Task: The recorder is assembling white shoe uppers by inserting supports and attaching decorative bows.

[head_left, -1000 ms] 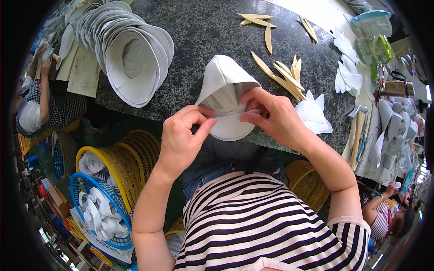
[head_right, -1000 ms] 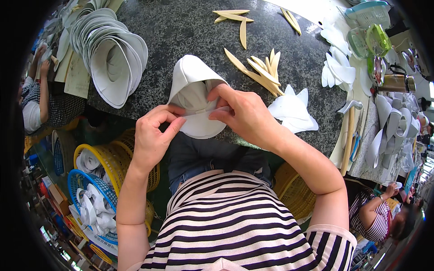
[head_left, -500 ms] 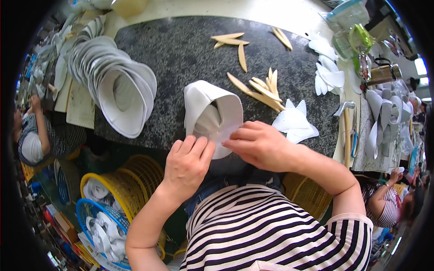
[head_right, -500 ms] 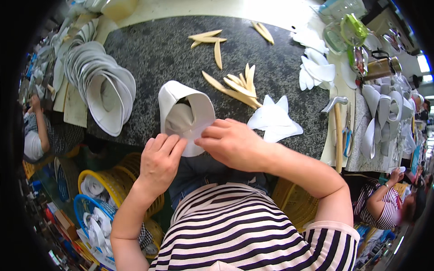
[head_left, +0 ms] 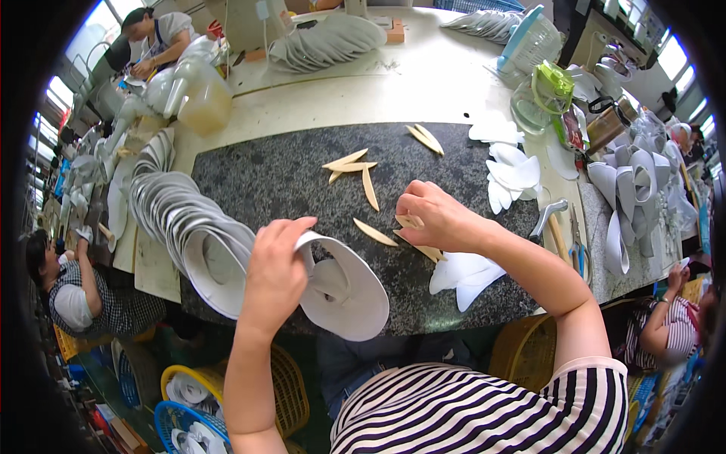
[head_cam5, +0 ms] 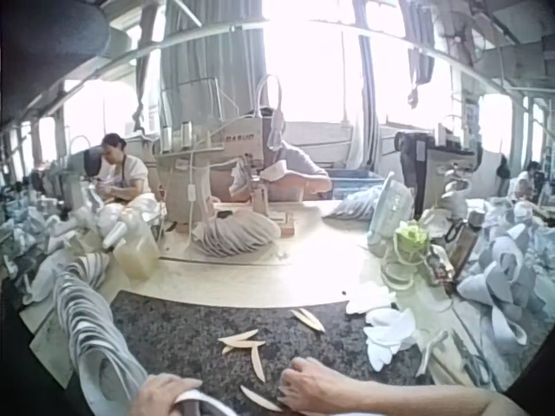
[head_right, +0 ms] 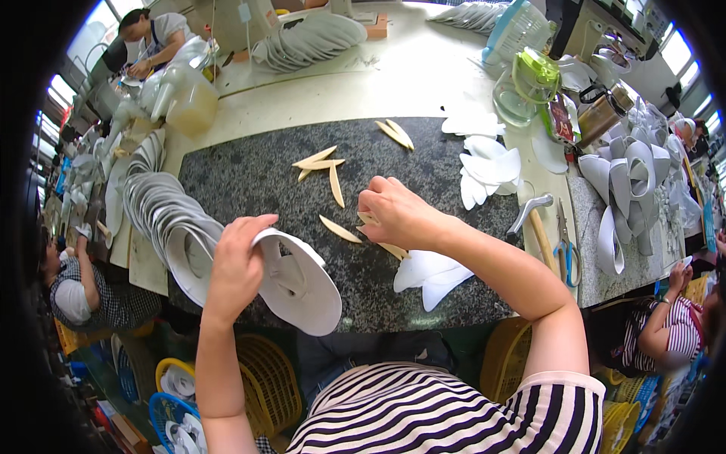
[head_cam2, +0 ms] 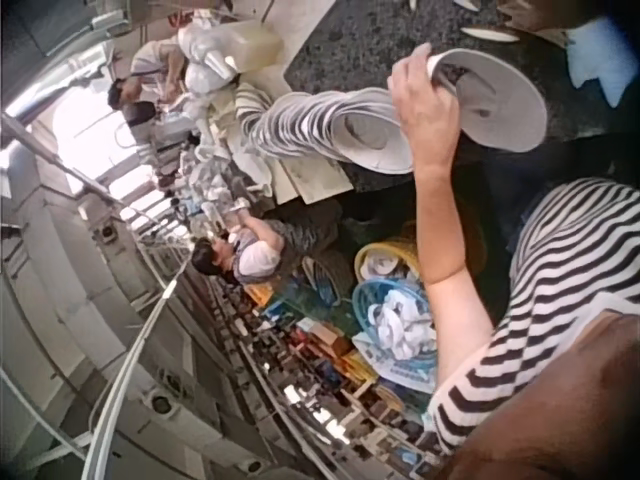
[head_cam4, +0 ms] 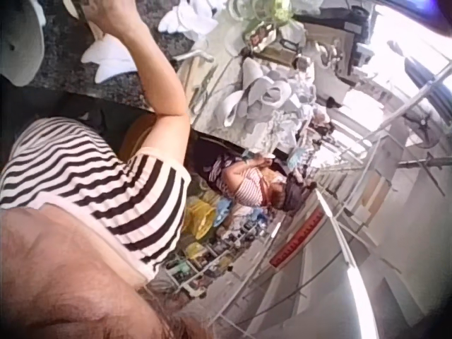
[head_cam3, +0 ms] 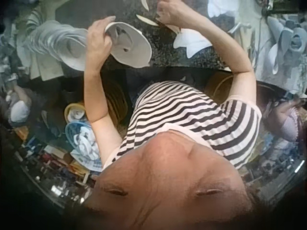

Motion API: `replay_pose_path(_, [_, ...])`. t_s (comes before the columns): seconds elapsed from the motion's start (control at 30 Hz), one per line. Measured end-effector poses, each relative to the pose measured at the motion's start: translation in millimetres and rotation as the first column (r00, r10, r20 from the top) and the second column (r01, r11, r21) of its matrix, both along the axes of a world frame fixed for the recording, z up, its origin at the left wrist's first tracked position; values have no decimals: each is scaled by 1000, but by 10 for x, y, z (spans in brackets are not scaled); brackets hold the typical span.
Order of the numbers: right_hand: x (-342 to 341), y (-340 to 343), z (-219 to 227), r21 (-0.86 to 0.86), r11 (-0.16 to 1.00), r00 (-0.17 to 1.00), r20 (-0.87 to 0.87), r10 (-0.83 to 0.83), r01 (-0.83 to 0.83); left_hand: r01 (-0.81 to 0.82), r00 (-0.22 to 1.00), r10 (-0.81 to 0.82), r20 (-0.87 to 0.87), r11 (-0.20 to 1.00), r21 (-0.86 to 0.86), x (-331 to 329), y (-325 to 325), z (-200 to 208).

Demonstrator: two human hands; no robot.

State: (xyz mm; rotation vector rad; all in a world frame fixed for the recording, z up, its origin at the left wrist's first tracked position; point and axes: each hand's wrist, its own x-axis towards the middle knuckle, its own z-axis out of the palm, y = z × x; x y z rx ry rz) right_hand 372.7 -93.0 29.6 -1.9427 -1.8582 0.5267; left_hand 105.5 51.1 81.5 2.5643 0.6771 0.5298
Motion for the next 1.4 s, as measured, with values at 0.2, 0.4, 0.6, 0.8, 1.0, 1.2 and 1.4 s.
replay_pose_path(0.2, [454, 463, 179, 71, 965, 963, -112, -244, 253, -149, 946, 286, 150, 799, -582, -86, 8, -244])
replay_pose_path(0.4, [1337, 772, -141, -101, 856, 862, 68, -503, 507, 105, 830, 475, 294, 384, -917, -27, -173, -383])
replay_pose_path(0.6, [1189, 613, -205, 389, 648, 755, -295, -585, 655, 311, 779, 527, 339, 145, -939, -34, -280, -366])
replay_pose_path(0.8, [4, 84, 189, -119, 976, 644, -736, -211, 183, 489, 507, 768, 391, 117, -864, 6, -441, -346])
replay_pose_path(1.0, [-778, 74, 229, 175, 933, 620, -782, -63, 315, 523, 638, 603, 479, 116, -844, 92, -811, -490])
replay_pose_path(1.2, [-724, 168, 674, 220, 958, 829, -558, -30, 183, 649, 686, 507, 523, -100, -754, -449, -291, -396])
replay_pose_path(1.4, [-865, 237, 719, 277, 952, 893, -450, 12, 127, 566, 709, 478, 518, 51, -823, -361, -231, -482])
